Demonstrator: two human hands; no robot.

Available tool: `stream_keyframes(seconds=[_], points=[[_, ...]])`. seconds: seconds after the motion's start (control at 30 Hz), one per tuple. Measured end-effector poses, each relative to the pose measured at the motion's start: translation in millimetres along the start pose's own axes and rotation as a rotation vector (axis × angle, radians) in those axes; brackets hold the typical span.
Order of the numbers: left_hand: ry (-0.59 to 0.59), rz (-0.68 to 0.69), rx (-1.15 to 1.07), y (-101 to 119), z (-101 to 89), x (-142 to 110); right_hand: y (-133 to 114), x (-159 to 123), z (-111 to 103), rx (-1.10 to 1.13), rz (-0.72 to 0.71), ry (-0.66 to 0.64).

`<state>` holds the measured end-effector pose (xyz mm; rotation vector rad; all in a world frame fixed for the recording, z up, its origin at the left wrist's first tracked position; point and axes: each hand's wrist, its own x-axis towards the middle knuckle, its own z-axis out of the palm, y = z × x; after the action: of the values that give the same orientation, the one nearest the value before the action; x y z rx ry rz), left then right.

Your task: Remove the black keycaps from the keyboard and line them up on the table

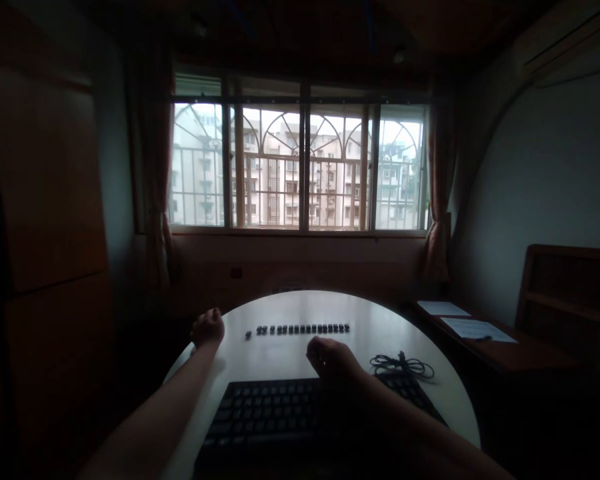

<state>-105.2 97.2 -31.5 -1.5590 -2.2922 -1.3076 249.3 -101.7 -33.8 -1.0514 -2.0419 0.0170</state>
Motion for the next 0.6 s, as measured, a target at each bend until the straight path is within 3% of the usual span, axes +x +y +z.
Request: stream_keyframes(seconds=[0.2, 0.6], points=[[-0.023, -0.115, 0.031, -10, 2.0, 11, 4, -1, -4, 0.041, 0.047, 0.026], [-0.290, -0.174, 0.231, -12, 26.1, 22, 2, -1, -10, 0.034, 0.053, 0.000]])
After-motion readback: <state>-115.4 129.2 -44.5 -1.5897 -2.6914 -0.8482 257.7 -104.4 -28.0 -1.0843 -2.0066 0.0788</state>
